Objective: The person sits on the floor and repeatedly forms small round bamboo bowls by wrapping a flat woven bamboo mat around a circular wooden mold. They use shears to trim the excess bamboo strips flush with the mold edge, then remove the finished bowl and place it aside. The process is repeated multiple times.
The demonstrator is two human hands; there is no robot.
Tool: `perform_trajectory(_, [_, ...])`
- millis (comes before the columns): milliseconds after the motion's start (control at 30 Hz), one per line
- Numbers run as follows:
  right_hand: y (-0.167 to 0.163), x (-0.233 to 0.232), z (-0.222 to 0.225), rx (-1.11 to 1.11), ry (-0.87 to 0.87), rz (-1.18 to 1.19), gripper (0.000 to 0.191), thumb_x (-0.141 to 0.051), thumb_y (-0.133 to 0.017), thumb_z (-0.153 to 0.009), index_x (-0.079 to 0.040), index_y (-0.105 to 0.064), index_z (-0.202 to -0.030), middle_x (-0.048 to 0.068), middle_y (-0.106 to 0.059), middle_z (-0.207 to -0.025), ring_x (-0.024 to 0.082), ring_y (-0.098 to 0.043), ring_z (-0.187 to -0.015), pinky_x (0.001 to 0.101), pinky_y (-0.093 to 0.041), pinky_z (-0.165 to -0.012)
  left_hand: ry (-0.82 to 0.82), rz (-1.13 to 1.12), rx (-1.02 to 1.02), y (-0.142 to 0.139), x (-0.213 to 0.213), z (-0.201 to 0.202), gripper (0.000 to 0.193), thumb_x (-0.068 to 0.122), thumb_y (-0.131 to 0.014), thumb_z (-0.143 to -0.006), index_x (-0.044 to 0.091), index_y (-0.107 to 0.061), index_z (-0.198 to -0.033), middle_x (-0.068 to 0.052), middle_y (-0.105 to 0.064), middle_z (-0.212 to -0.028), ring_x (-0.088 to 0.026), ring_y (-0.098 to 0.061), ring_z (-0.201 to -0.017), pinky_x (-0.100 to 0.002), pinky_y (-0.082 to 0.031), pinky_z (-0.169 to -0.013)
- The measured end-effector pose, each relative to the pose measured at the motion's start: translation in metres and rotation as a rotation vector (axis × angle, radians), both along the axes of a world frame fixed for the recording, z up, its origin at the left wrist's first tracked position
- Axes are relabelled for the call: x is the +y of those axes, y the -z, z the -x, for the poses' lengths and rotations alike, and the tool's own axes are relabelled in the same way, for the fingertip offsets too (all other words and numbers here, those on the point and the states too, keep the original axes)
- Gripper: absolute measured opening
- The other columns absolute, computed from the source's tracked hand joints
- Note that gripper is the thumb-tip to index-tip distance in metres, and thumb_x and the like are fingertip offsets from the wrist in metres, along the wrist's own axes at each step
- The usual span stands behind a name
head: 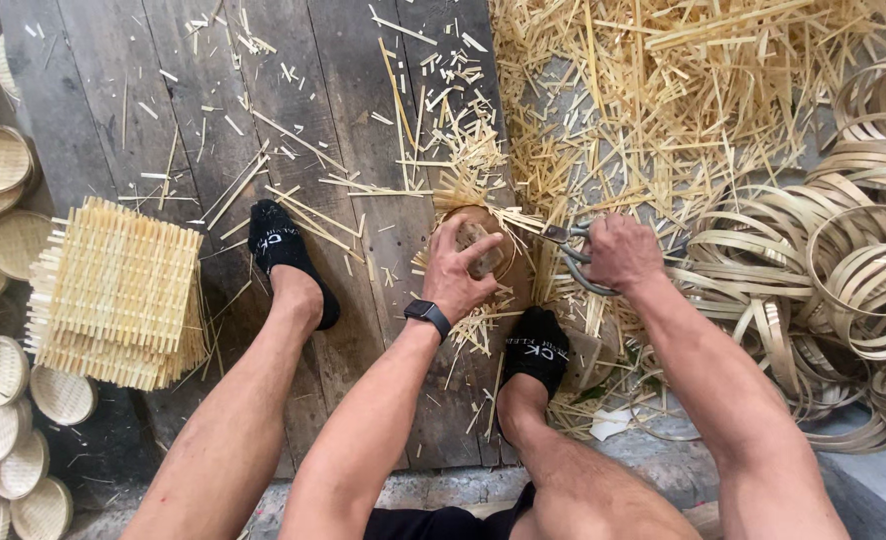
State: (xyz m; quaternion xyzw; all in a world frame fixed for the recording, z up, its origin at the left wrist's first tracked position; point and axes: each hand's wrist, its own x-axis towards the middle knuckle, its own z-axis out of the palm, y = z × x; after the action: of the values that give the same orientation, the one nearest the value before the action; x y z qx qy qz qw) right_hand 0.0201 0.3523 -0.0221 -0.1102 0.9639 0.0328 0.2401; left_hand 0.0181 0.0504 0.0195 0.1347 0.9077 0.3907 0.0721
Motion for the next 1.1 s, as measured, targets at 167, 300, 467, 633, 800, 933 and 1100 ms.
perform_trajectory(167, [0.007, -0.017, -0.003, 0.272, -0.012, 0.133, 0.043, -0.045, -0.065, -0.079, -0.002, -0.063, -0.086, 0.013, -0.06, -0.073, 0.022, -0.057, -0.063, 0.0352, -0.051, -0.054, 0.138, -0.04, -0.032, -0.003, 0.001, 0.005, 0.066, 0.01, -0.086, -0.059, 0.031, -0.075, -0.12, -0.016, -0.045, -0.143, -0.04, -0.04, -0.14, -0.05, -0.033, -0.12])
perform_trajectory(300, [0.012, -0.021, -0.002, 0.119, -0.035, -0.063, 0.021, -0.028, -0.059, -0.093, -0.008, -0.062, -0.089, 0.007, -0.06, -0.076, 0.017, -0.058, -0.067, 0.0312, -0.052, -0.059, 0.226, 0.01, -0.035, -0.007, -0.001, 0.007, 0.067, 0.006, -0.084, -0.06, 0.033, -0.072, -0.12, -0.017, -0.042, -0.152, -0.042, -0.037, -0.143, -0.048, -0.035, -0.12])
perform_trajectory(467, [-0.005, -0.002, -0.002, 0.148, -0.049, -0.011, 0.037, -0.043, -0.06, -0.095, -0.006, -0.063, -0.095, 0.008, -0.057, -0.079, 0.017, -0.055, -0.069, 0.0313, -0.05, -0.059, -0.234, -0.159, -0.206, -0.014, 0.013, -0.016, 0.09, 0.012, -0.084, -0.06, 0.015, -0.045, -0.141, -0.022, -0.034, -0.143, -0.04, -0.038, -0.137, -0.046, -0.037, -0.113])
perform_trajectory(633, [-0.009, -0.02, 0.007, 0.288, -0.064, -0.021, 0.049, -0.051, -0.067, -0.07, -0.004, -0.062, -0.083, 0.01, -0.059, -0.076, 0.021, -0.057, -0.07, 0.0326, -0.051, -0.062, -0.153, -0.114, -0.092, -0.013, 0.02, -0.025, 0.084, 0.014, -0.08, -0.071, 0.01, -0.042, -0.147, -0.018, -0.049, -0.141, -0.038, -0.049, -0.134, -0.045, -0.043, -0.115])
perform_trajectory(800, [-0.009, -0.002, 0.001, 0.074, -0.061, -0.054, 0.017, -0.025, -0.057, -0.094, -0.009, -0.061, -0.092, 0.007, -0.057, -0.079, 0.015, -0.055, -0.07, 0.0297, -0.049, -0.062, -0.024, -0.086, -0.084, -0.014, 0.003, -0.016, 0.082, 0.004, -0.071, -0.068, 0.012, -0.048, -0.147, -0.014, -0.053, -0.144, -0.036, -0.052, -0.135, -0.042, -0.044, -0.117])
perform_trajectory(933, [-0.008, 0.0, -0.001, 0.093, -0.046, 0.008, 0.036, -0.037, -0.055, -0.099, -0.006, -0.059, -0.081, 0.008, -0.053, -0.071, 0.016, -0.051, -0.062, 0.031, -0.048, -0.055, 0.014, -0.079, -0.064, -0.015, 0.005, -0.014, 0.079, -0.001, -0.069, -0.069, 0.011, -0.05, -0.145, -0.014, -0.057, -0.142, -0.035, -0.05, -0.136, -0.043, -0.04, -0.119])
perform_trajectory(1100, [0.004, -0.016, 0.003, 0.211, -0.055, 0.037, 0.026, -0.03, -0.059, -0.086, -0.007, -0.06, -0.075, 0.007, -0.055, -0.066, 0.017, -0.052, -0.058, 0.0307, -0.049, -0.05, 0.121, -0.034, -0.106, -0.015, 0.001, -0.008, 0.075, -0.004, -0.066, -0.068, 0.015, -0.057, -0.14, -0.01, -0.06, -0.141, -0.033, -0.051, -0.138, -0.042, -0.042, -0.121])
